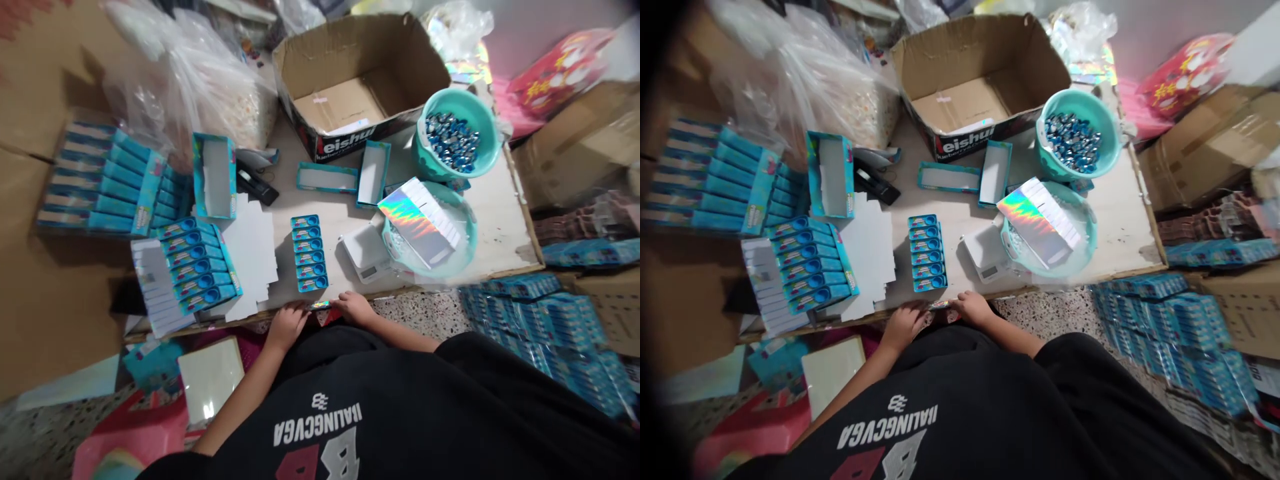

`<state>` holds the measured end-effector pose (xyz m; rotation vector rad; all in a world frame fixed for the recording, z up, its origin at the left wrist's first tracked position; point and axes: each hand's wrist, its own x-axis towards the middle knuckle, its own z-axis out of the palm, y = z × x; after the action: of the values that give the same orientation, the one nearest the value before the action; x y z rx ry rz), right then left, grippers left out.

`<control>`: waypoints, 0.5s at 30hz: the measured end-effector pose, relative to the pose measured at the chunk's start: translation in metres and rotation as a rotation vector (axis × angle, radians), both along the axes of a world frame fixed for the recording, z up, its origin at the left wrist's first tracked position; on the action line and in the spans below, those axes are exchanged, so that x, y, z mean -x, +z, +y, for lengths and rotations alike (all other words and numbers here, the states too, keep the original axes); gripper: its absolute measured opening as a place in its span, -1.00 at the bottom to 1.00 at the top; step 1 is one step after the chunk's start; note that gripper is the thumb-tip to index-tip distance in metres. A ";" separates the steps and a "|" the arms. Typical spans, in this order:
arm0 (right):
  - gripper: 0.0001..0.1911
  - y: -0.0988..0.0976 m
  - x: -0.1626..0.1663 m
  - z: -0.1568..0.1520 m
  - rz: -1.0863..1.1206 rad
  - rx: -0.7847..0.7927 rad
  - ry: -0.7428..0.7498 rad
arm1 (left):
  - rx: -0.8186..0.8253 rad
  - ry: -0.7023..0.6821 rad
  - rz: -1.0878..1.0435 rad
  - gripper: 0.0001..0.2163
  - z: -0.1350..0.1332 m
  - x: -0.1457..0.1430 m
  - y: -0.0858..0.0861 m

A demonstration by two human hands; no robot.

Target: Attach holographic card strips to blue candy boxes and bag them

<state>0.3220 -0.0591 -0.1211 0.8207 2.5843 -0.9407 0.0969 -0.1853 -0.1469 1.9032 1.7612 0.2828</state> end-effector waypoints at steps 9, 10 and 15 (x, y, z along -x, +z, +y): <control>-0.66 0.092 -0.085 0.064 0.133 -0.373 -0.538 | -0.034 -0.195 0.108 -0.63 0.026 0.004 0.022; -0.62 0.106 -0.108 0.079 0.129 -0.450 -0.652 | -0.044 -0.204 0.137 -0.62 0.026 0.006 0.028; -0.56 0.136 -0.194 0.142 0.064 -0.603 -0.997 | 0.023 -0.130 0.158 -0.70 0.027 0.010 0.057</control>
<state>0.5164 0.0834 0.0148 2.3813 2.4595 -0.3101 0.0867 -0.1588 -0.0895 2.0617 1.7221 0.0661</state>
